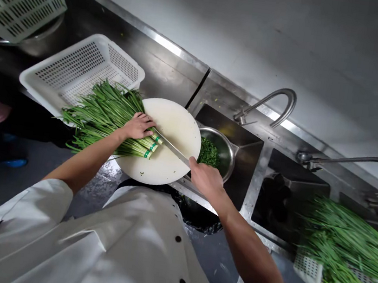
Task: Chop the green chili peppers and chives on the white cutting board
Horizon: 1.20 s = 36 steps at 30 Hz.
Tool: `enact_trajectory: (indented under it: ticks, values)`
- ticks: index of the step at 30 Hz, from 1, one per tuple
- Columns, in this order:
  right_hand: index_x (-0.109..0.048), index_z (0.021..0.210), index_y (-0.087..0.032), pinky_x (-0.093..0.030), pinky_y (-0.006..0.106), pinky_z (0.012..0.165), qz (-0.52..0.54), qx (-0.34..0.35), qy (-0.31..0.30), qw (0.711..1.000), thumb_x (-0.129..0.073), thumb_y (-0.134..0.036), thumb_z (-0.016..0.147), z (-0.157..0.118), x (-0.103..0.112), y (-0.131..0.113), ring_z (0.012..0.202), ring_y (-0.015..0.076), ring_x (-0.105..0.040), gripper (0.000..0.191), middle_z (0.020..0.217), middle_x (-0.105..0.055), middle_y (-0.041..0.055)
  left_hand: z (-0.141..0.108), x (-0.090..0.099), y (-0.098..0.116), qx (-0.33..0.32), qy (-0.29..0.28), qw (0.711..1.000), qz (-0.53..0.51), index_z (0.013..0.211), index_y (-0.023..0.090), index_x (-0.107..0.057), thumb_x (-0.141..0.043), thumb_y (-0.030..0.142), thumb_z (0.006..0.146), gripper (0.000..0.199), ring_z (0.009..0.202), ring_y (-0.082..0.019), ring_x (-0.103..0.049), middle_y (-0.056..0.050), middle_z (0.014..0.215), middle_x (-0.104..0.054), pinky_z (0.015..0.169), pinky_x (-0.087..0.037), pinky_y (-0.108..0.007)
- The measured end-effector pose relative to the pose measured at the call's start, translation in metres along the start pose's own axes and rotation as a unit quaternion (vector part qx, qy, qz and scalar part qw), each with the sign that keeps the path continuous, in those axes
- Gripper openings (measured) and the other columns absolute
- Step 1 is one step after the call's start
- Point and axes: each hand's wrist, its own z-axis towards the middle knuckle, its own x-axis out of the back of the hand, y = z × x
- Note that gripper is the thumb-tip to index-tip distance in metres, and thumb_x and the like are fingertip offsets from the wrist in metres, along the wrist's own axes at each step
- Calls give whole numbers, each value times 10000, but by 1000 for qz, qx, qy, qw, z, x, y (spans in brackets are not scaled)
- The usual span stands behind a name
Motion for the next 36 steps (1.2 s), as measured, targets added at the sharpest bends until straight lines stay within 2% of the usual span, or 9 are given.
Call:
enact_trajectory:
  ticks: [5,11,16,22,28,33,36]
  values:
    - [-513,1271,-166,-518,322,723,-32,20,9,999,-370,-140,1040,4,6,-2,865,307,-768,272,865,-737,123,1,0,-3,-4,-8,1000,-25,1359,248,-635,-460,529,961,518,1296,-287,-484,-110,1351,-620,1174,-218,-480]
    - [-540,1201,-181,-487,272,654,-53,-2,8,999,-289,-243,1093,-23,2,8,839,273,-766,280,929,-755,122,3,5,-5,-11,-32,999,-38,1425,267,-594,-435,517,965,547,1314,-292,-487,-112,1383,-615,1174,-236,-488]
    - [-533,1212,-206,-471,259,646,-46,21,-3,999,-275,-301,1108,-34,1,5,855,260,-766,294,936,-761,91,-9,14,3,2,-34,999,-5,1495,267,-530,-290,490,1029,569,1483,-302,-380,-104,1538,-524,1221,-171,-524]
    - [-528,1233,-192,-489,294,683,-43,43,-25,998,-279,-269,1099,-22,5,-1,826,276,-763,292,867,-750,92,-30,9,18,55,-47,997,30,1627,218,-335,-208,512,1042,667,1581,-366,-216,-124,1702,-305,1235,-138,-609]
    - [-500,1291,-172,-493,310,700,-51,66,-33,996,-326,-241,1080,-4,20,-3,832,284,-756,282,871,-743,115,-25,0,14,47,-24,998,35,1620,240,-356,-236,464,1036,638,1572,-348,-243,-110,1686,-343,1237,-149,-600]
    - [-517,1236,-190,-482,297,662,-69,44,-53,995,-305,-272,1095,-33,21,14,801,284,-755,267,870,-742,90,-28,-2,15,47,9,999,24,1595,262,-400,-228,492,1040,625,1557,-332,-281,-98,1665,-384,1236,-161,-585]
    - [-526,1181,-192,-475,282,666,-68,36,-61,995,-286,-314,1107,-49,20,15,816,274,-757,279,893,-747,90,-29,-3,15,43,22,999,20,1582,266,-420,-246,493,1037,616,1550,-327,-295,-93,1655,-401,1236,-156,-583]
